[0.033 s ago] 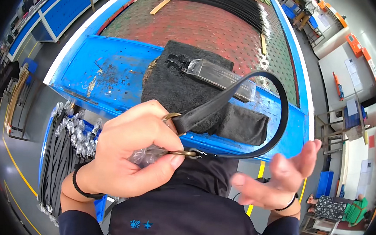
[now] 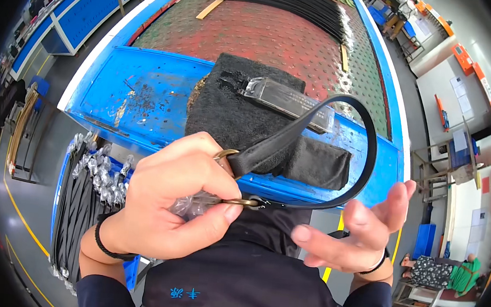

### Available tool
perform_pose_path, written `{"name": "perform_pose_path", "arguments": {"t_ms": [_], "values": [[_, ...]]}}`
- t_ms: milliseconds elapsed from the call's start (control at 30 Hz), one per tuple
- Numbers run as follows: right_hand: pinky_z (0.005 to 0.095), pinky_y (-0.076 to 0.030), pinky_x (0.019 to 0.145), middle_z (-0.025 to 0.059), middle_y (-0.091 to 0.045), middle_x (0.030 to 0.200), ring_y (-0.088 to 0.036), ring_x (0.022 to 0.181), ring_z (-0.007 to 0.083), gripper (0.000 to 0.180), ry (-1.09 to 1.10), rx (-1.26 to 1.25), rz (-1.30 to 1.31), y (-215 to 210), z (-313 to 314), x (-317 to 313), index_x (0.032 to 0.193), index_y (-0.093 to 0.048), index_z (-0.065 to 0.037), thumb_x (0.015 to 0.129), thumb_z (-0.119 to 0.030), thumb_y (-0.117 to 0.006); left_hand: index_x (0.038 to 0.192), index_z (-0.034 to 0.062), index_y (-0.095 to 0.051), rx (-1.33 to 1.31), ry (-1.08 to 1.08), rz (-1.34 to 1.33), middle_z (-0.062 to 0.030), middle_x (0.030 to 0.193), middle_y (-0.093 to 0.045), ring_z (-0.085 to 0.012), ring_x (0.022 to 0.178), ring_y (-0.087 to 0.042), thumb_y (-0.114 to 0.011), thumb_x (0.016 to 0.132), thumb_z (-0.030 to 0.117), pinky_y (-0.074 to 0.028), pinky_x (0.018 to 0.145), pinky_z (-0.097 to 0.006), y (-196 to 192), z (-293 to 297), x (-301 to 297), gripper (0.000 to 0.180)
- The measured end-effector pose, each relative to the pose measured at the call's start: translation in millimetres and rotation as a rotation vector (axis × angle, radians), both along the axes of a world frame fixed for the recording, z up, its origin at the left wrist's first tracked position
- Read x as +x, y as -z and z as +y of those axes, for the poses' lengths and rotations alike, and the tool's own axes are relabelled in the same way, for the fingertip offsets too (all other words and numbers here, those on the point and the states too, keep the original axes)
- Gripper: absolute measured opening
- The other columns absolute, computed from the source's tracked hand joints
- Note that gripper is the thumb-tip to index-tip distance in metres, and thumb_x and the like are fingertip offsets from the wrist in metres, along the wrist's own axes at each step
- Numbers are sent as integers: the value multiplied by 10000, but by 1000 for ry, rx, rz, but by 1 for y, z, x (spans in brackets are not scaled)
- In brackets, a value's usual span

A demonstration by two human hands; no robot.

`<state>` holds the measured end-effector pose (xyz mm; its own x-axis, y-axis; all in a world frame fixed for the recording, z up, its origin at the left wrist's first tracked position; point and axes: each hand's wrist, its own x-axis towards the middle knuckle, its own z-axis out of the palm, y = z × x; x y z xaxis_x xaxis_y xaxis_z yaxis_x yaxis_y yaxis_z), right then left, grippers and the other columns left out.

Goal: The person repeatedly picks up black belts from a blue bin, threads them through a clear plastic clip, and places the assembled units onto a red conveyor belt. The process is repeated multiple times in a continuous loop.

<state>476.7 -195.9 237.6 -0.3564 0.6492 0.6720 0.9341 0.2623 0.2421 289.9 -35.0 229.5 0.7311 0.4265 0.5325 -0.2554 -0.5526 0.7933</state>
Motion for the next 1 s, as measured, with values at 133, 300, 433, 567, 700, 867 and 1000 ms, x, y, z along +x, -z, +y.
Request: {"name": "perform_pose_path", "arguments": {"t_ms": [133,300,433,567,700,867,1000], "values": [[495,-105,1071,-102,-514,1195,-308,1236,262,284,59,-18,15,4,6,-7,1023,-649,-313,853,-436,-458,692,50,-582,-5,13,28,-69,709,-534,-148,619,-481,-650,633,58,-354,548,-256,-7,-2,-2,91],[496,-105,1076,-73,-516,1181,-308,1236,256,282,16,-3,11,1,-1,0,1030,-645,-316,851,-438,-465,697,49,-584,9,0,10,-72,711,-538,-152,613,-482,-648,628,57,-357,545,-261,-4,-3,-5,94],[485,-197,1058,19,-487,1116,-359,1188,252,300,37,306,193,30,-29,29,864,-652,-241,902,-401,-401,713,58,-587,88,-78,-6,-80,720,-545,-171,614,-486,-645,621,61,-365,547,-275,-2,-1,-9,109],[503,-218,1026,96,-514,1143,-395,1176,303,217,430,-84,422,68,-34,45,908,-651,-110,857,-241,-485,746,69,-588,275,-173,-22,-87,731,-549,-193,608,-486,-637,617,61,-370,544,-294,4,-1,-14,138],[515,-209,1018,125,-518,1173,-394,1184,345,184,610,-335,385,91,-39,58,892,-659,-68,799,-176,-542,781,69,-589,376,-173,-65,-84,737,-542,-200,598,-477,-634,615,57,-368,537,-307,9,2,-15,172],[494,-213,1021,101,-574,1079,-403,1174,318,252,335,-110,504,42,-43,37,887,-682,-116,830,-295,-514,802,71,-592,366,-114,-73,-85,768,-528,-205,612,-481,-636,618,56,-365,538,-313,12,-2,-8,190],[467,-190,1045,47,-579,1047,-429,1135,282,297,-4,-155,446,18,-24,9,960,-680,-167,821,-370,-515,807,74,-595,370,-62,-68,-91,800,-528,-207,621,-485,-640,624,51,-362,537,-313,11,-6,-4,190]]}}
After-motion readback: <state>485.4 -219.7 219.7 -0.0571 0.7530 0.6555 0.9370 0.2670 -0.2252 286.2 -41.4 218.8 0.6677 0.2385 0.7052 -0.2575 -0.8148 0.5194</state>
